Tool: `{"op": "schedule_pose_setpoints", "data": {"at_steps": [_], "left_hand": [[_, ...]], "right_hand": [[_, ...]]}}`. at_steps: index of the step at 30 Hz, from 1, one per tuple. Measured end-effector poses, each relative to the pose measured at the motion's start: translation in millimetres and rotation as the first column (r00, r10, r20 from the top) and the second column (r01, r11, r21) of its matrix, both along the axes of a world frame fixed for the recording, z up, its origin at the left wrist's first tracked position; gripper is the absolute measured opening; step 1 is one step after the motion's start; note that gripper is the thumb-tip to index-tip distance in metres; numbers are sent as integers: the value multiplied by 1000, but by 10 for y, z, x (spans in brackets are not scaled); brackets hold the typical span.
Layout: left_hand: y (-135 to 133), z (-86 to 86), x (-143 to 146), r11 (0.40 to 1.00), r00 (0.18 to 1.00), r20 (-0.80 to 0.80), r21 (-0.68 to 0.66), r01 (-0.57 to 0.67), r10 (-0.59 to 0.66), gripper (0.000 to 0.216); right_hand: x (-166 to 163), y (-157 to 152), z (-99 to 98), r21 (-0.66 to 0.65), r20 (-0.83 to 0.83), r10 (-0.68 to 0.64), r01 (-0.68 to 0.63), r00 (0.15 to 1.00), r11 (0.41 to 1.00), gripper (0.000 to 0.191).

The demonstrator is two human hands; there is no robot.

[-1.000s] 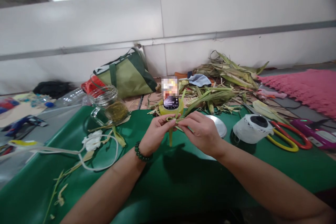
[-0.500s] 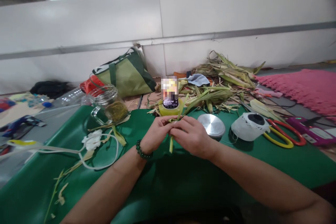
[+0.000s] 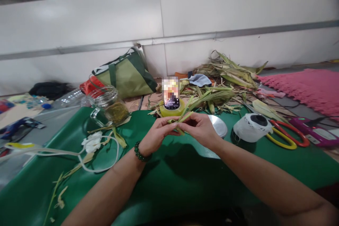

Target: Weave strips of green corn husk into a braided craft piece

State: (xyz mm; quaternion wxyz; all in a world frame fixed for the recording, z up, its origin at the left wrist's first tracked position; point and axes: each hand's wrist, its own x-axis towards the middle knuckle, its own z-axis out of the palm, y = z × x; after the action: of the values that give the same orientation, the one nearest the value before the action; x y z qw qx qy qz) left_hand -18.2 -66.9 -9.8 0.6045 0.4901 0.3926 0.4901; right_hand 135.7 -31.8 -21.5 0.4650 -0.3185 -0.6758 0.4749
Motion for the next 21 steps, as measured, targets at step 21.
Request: {"op": "schedule_pose_setpoints", "data": {"at_steps": [21], "left_hand": [[64, 93, -124, 997, 995, -70, -12, -70, 69, 26]], "right_hand": [[298, 41, 191, 567, 542, 151, -492, 826, 661, 34]]}}
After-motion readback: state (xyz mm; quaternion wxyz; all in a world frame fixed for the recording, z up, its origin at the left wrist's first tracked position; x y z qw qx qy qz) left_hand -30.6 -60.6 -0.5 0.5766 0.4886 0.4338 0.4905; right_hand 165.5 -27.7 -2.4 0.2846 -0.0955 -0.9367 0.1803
